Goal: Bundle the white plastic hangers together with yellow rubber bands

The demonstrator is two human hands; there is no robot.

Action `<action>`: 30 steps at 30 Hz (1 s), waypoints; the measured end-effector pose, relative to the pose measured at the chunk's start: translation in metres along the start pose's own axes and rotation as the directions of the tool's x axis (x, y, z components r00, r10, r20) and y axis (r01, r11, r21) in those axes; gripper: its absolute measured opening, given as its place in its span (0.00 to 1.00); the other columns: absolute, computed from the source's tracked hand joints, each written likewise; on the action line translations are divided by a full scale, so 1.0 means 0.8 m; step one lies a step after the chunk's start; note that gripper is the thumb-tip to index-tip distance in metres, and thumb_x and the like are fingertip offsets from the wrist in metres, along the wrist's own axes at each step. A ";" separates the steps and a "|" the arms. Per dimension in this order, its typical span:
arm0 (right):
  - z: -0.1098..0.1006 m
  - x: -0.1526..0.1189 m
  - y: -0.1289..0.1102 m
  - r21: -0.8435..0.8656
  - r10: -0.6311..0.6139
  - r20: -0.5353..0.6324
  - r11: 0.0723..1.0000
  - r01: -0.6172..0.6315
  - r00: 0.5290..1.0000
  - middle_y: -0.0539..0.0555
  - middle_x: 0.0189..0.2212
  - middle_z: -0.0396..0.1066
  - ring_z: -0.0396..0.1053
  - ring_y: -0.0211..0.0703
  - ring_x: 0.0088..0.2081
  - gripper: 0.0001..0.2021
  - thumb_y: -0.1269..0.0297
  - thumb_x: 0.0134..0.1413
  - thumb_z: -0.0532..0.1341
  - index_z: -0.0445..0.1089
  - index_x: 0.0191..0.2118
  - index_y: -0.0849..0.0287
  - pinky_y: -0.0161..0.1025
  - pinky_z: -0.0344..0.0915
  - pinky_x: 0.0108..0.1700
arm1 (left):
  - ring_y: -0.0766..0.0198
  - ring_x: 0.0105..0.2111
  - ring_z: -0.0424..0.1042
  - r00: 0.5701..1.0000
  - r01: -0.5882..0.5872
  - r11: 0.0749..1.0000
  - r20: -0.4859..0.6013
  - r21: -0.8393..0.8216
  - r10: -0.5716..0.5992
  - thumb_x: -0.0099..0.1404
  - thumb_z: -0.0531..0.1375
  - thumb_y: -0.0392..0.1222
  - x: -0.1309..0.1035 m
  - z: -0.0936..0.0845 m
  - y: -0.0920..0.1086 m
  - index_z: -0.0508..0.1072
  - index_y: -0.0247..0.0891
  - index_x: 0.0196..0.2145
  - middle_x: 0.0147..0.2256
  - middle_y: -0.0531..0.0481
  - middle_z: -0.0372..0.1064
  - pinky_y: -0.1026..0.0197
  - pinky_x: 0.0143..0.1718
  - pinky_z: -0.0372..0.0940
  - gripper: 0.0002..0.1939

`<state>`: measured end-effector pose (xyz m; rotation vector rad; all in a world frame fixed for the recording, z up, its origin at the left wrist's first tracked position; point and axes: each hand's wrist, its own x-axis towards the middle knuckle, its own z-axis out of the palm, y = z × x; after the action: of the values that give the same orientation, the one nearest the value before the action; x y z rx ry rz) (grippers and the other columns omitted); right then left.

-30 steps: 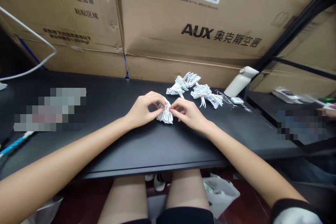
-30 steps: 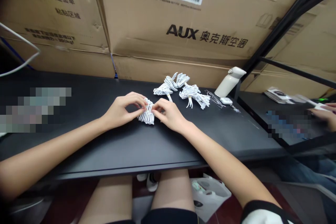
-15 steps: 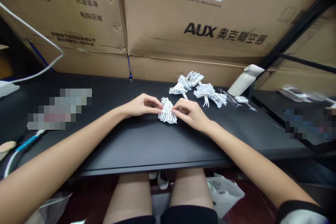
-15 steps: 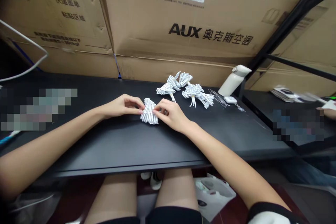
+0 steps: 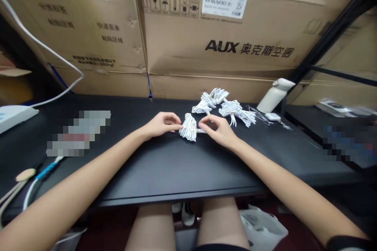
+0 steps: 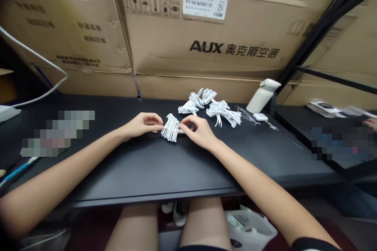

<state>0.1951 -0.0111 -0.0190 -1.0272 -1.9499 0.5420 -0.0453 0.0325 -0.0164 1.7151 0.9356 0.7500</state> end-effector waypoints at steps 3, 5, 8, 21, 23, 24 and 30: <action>0.000 0.002 0.004 -0.064 -0.076 0.071 0.995 0.081 0.995 0.54 0.32 0.72 0.69 0.42 0.35 0.09 0.59 0.51 0.63 0.71 0.34 0.59 0.40 0.67 0.38 | 0.58 0.34 0.74 0.983 0.046 0.999 -0.180 0.017 -0.043 0.49 0.68 0.52 0.005 -0.009 -0.012 0.73 0.35 0.32 0.31 0.47 0.73 0.57 0.32 0.72 0.19; 0.004 0.001 0.008 -0.054 -0.075 0.128 0.995 0.083 0.989 0.53 0.31 0.71 0.68 0.39 0.31 0.08 0.60 0.52 0.62 0.71 0.34 0.59 0.37 0.66 0.33 | 0.58 0.35 0.74 0.956 0.026 1.000 -0.292 -0.005 -0.027 0.50 0.67 0.52 0.009 -0.011 -0.019 0.72 0.34 0.32 0.29 0.47 0.73 0.58 0.31 0.72 0.19; 0.015 0.001 0.014 -0.027 -0.060 0.140 0.998 0.064 0.988 0.53 0.31 0.69 0.66 0.37 0.29 0.08 0.60 0.54 0.60 0.70 0.35 0.59 0.34 0.64 0.29 | 0.56 0.35 0.74 0.916 -0.022 1.000 -0.401 0.000 0.020 0.52 0.64 0.52 0.013 -0.010 -0.028 0.72 0.34 0.31 0.30 0.46 0.72 0.58 0.30 0.72 0.17; 0.067 0.041 0.016 -0.287 -0.126 0.124 0.945 0.157 0.984 0.51 0.27 0.65 0.62 0.39 0.27 0.04 0.64 0.56 0.55 0.61 0.34 0.59 0.35 0.58 0.31 | 0.58 0.35 0.74 0.878 -0.087 0.880 -0.382 0.467 0.289 0.61 0.54 0.45 0.009 -0.006 -0.032 0.73 0.37 0.31 0.33 0.46 0.75 0.56 0.42 0.67 0.10; 0.079 0.049 0.013 -0.361 -0.034 0.099 0.930 0.068 0.995 0.50 0.24 0.64 0.62 0.39 0.24 0.03 0.65 0.56 0.54 0.60 0.35 0.58 0.34 0.54 0.29 | 0.58 0.36 0.74 0.876 -0.085 0.904 -0.400 0.419 0.268 0.61 0.54 0.45 0.010 -0.006 -0.033 0.73 0.37 0.34 0.35 0.46 0.75 0.57 0.43 0.67 0.11; 0.083 0.051 0.011 -0.391 -0.006 0.065 0.920 0.031 0.998 0.50 0.23 0.64 0.61 0.39 0.23 0.02 0.66 0.56 0.54 0.61 0.34 0.57 0.34 0.53 0.28 | 0.58 0.36 0.74 0.873 -0.081 0.910 -0.412 0.406 0.262 0.61 0.54 0.45 0.010 -0.006 -0.033 0.73 0.37 0.35 0.36 0.45 0.76 0.57 0.43 0.67 0.11; 0.069 0.048 0.012 -0.382 -0.011 -0.072 0.924 -0.017 0.997 0.46 0.17 0.60 0.58 0.37 0.20 0.01 0.68 0.51 0.54 0.60 0.30 0.57 0.34 0.55 0.28 | 0.59 0.32 0.74 0.869 -0.086 0.904 -0.412 0.418 0.273 0.58 0.57 0.45 0.008 -0.011 -0.032 0.73 0.37 0.33 0.32 0.45 0.75 0.58 0.39 0.68 0.10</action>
<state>0.1417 0.0261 -0.0374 -1.2710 -2.0330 0.1180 -0.0557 0.0472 -0.0380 2.0356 1.3299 1.2024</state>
